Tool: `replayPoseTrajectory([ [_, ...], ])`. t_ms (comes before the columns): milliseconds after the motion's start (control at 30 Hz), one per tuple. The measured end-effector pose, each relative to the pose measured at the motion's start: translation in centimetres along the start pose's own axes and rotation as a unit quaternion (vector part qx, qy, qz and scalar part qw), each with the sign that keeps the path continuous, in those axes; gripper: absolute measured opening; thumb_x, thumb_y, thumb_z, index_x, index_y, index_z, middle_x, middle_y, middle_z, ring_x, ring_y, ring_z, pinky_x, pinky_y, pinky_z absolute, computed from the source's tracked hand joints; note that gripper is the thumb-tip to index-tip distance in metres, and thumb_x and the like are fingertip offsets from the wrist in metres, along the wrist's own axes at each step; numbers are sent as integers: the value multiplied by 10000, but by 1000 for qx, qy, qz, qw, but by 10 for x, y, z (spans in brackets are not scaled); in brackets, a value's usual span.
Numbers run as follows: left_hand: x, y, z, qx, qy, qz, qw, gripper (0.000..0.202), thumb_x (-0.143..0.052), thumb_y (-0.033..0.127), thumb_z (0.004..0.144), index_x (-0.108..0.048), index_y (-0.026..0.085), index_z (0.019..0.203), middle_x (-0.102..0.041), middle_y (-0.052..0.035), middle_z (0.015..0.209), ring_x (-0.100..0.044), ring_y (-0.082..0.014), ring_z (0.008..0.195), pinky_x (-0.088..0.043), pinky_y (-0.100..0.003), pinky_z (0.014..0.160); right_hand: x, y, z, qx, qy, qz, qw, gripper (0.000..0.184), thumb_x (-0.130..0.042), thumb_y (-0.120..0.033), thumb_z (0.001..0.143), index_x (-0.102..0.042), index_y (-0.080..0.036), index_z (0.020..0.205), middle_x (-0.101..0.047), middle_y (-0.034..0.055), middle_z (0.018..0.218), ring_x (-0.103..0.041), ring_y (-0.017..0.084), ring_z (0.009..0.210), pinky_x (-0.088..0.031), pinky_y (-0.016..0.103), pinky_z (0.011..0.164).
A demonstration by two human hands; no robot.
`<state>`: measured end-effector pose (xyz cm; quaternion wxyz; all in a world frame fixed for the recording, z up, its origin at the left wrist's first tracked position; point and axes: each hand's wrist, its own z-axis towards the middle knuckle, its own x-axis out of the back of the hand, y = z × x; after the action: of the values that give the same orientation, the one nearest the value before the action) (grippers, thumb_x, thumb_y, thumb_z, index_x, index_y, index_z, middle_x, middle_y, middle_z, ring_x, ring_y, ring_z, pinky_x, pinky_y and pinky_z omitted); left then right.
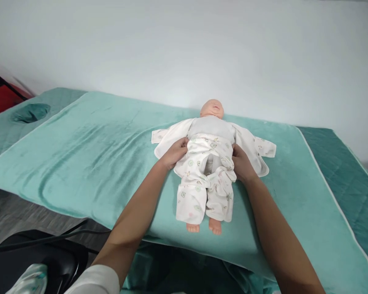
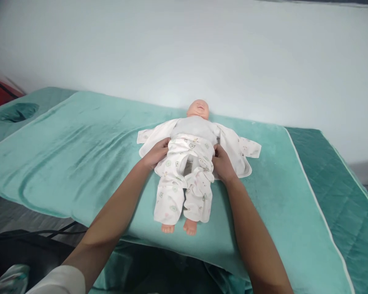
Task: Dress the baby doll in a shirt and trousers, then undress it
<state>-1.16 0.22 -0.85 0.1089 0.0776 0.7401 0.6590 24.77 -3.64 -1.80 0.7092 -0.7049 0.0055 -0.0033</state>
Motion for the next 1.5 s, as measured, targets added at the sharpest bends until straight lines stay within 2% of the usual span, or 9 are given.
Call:
replayPoseTrajectory([
  [267,0,-1,0,-5,-12,3,1000,304,-734,332,707,-546,204,909,-561,38,779,-504,-119,691,-384,-235,646,21,-13,-5,-1,-109,-37,993,272,-797,-403,735,-644,-214,857,-706,7,906,-627,200,897,-508,342,829],
  [433,2,-2,0,-4,-23,-16,1000,245,-689,255,700,-531,207,881,-555,41,760,-510,-124,698,-375,-233,631,33,-20,-6,-25,-167,-87,982,364,-819,-477,723,-759,-226,980,-739,34,899,-651,264,962,-514,429,938],
  [533,1,0,-2,14,-24,-2,1000,239,-681,247,711,-541,206,900,-559,38,776,-510,-124,706,-379,-233,629,36,-22,-5,-17,-192,-115,975,337,-828,-469,721,-780,-239,964,-746,37,892,-653,281,966,-505,451,963],
  [733,2,3,-4,23,-29,45,998,243,-687,274,761,-588,199,971,-591,22,819,-530,-134,741,-401,-242,647,31,-27,-2,3,-196,-167,966,210,-781,-451,764,-791,-243,794,-725,30,826,-653,292,992,-485,452,1001],
  [933,3,1,-3,16,-37,69,997,297,-711,367,759,-635,180,977,-652,-11,852,-569,-165,772,-445,-280,707,29,-27,1,36,-213,-182,959,159,-752,-381,784,-777,-244,706,-708,28,879,-659,253,953,-490,401,974],
  [1067,5,2,-4,38,-47,90,994,342,-721,382,739,-646,169,996,-678,-30,907,-588,-176,794,-460,-299,736,29,-27,1,42,-232,-206,950,257,-692,-433,836,-788,-230,710,-714,37,990,-654,261,994,-485,386,967],
  [1300,9,6,-8,77,12,179,981,461,-749,395,683,-650,189,1083,-691,-22,933,-602,-192,808,-437,-279,668,29,-30,-3,37,-240,-195,950,278,-697,-462,831,-808,-216,766,-720,38,1089,-645,273,1054,-473,352,973],
  [1400,9,8,-8,60,13,213,975,416,-722,406,704,-695,183,1054,-718,-36,951,-622,-218,858,-458,-301,722,29,-30,-3,24,-227,-199,953,255,-691,-433,834,-806,-215,771,-718,30,1108,-648,264,1037,-476,333,940],
  [1500,7,8,-8,32,-14,219,975,330,-665,414,754,-745,178,971,-744,-42,953,-643,-246,900,-480,-330,791,28,-28,-2,12,-206,-208,956,241,-682,-404,827,-792,-206,745,-721,19,1100,-653,251,1000,-474,322,911],
])
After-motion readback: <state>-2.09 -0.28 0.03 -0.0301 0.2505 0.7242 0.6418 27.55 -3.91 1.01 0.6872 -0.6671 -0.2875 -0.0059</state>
